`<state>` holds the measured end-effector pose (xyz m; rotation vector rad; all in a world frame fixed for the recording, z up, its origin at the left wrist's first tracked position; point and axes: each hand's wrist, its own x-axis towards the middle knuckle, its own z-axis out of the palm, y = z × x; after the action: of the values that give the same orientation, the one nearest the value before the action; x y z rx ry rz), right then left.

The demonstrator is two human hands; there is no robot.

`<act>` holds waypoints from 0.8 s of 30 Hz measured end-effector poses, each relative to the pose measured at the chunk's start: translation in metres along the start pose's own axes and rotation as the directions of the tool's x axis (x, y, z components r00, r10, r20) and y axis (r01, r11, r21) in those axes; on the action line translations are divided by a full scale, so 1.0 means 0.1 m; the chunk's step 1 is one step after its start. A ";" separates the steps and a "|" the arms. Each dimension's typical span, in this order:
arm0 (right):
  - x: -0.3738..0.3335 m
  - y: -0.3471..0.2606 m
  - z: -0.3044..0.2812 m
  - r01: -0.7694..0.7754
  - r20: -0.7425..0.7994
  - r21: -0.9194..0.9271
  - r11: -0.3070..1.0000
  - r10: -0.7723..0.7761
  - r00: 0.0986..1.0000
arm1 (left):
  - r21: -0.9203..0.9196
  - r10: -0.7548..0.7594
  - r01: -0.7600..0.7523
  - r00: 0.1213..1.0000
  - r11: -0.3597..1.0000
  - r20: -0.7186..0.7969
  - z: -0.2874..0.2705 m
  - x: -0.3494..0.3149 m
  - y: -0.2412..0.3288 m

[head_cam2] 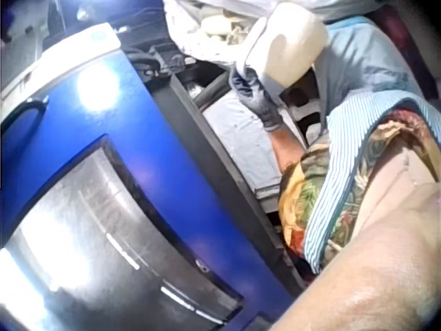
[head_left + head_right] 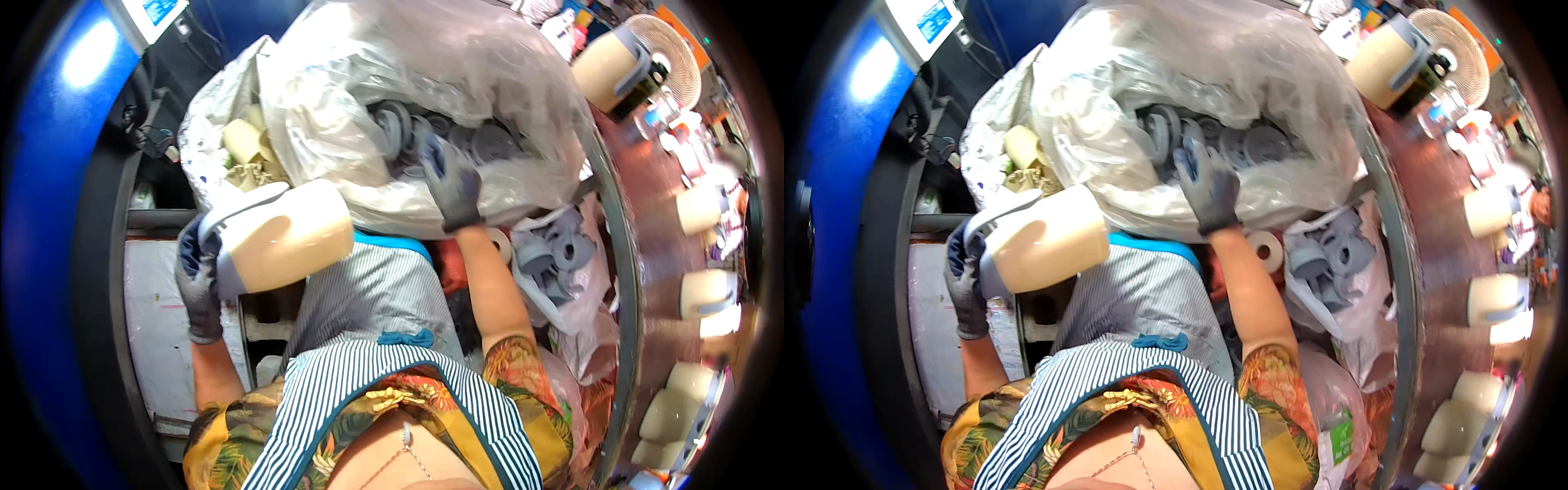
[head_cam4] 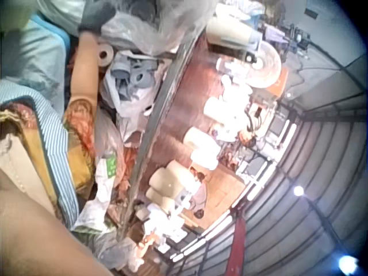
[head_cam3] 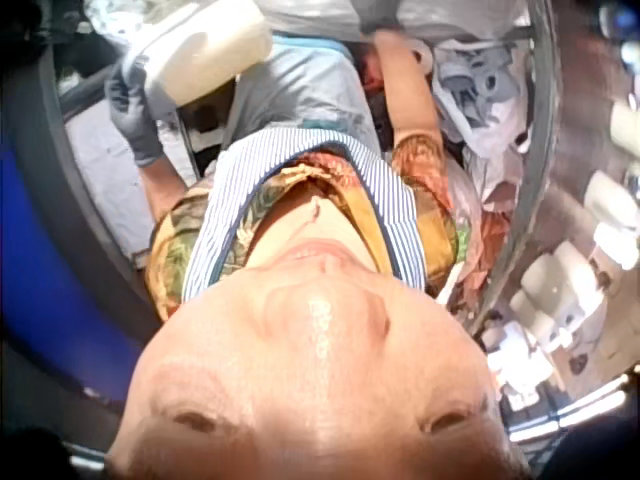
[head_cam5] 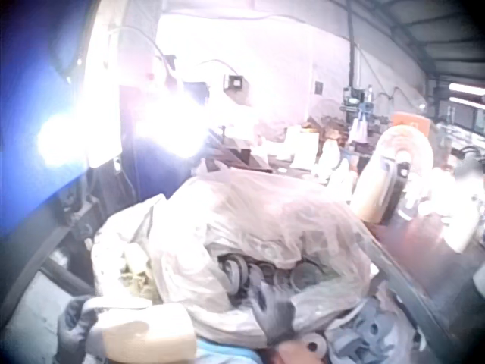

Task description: The person places inner glass liners into plastic shells of thermal carafes and attaches bottom bases and lids to the carafes.

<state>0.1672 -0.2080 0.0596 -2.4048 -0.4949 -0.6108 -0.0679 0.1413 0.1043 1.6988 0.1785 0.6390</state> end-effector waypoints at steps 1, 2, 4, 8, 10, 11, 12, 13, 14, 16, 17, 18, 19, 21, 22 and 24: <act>0.24 0.08 0.39 0.007 -0.023 -0.092 0.996 -0.009 1.000 | -0.058 -0.049 0.046 0.997 0.997 -0.051 -0.01 -0.01 -0.06; 0.43 0.17 0.81 0.006 -0.044 -0.182 0.983 -0.014 0.999 | -0.116 -0.101 0.090 0.990 0.989 -0.097 0.06 -0.03 -0.08; 0.78 0.33 1.18 -0.038 0.253 -0.276 0.960 0.111 0.961 | -0.196 -0.053 0.031 0.993 0.980 -0.107 0.28 0.00 -0.05; 0.57 0.90 1.52 -0.242 -0.126 -0.149 0.959 0.224 0.966 | -0.381 -0.130 0.120 0.991 0.917 -0.003 0.61 0.20 0.05; 0.43 0.20 0.88 -0.318 0.017 0.277 0.907 0.326 0.945 | -0.085 0.133 -0.143 0.985 0.986 -0.111 0.45 0.06 0.09; 0.23 0.08 0.50 -0.148 -0.115 0.360 0.921 0.202 0.973 | 0.173 0.330 -0.315 0.942 0.933 -0.064 0.41 0.03 0.07; -0.04 -0.04 0.12 -0.112 -0.052 0.700 0.705 0.208 0.977 | 0.410 0.494 -0.464 0.869 0.785 0.038 0.37 0.04 0.07; -0.32 -0.03 -0.20 -0.192 0.050 0.714 0.674 0.225 0.973 | 0.451 0.678 -0.621 0.733 0.641 0.046 0.41 0.08 0.11; -0.67 -0.05 -0.48 -0.425 0.336 0.837 0.345 0.288 0.897 | 0.538 0.695 -0.638 0.708 0.551 0.128 0.45 0.03 0.23; -1.48 0.19 -0.59 -0.592 0.529 0.771 0.235 0.282 0.801 | 0.632 0.791 -0.724 0.545 0.277 0.277 0.56 -0.08 0.26; -1.85 0.26 -0.47 -0.561 0.413 0.651 0.511 0.381 0.827 | 0.632 0.803 -0.747 0.499 0.208 0.325 0.60 -0.10 0.26; -2.10 0.22 -0.38 -0.519 0.282 0.443 0.731 0.435 0.855 | 0.633 0.806 -0.761 0.460 0.143 0.372 0.61 -0.15 0.27; -2.17 0.09 -0.38 -0.346 0.107 -0.006 0.938 0.345 0.933 | 0.595 0.802 -0.789 0.452 0.156 0.389 0.63 -0.17 0.30; -2.19 -0.13 -0.42 -0.161 -0.100 -0.311 0.937 0.136 0.986 | 0.554 0.773 -0.770 0.548 0.316 0.320 0.65 -0.20 0.31; -2.22 -0.19 -0.46 -0.133 -0.152 -0.307 0.942 0.090 0.984 | 0.515 0.752 -0.761 0.590 0.395 0.295 0.67 -0.20 0.32; -2.29 -0.18 -0.57 0.152 0.173 0.034 0.988 -0.156 0.972 | 0.395 0.753 -0.720 0.651 0.571 0.098 0.69 -0.19 0.16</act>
<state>-0.0473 -0.2755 -0.0127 -2.4283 -0.7646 -0.4580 -0.0522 0.0696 0.1068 2.1462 -0.4211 1.3825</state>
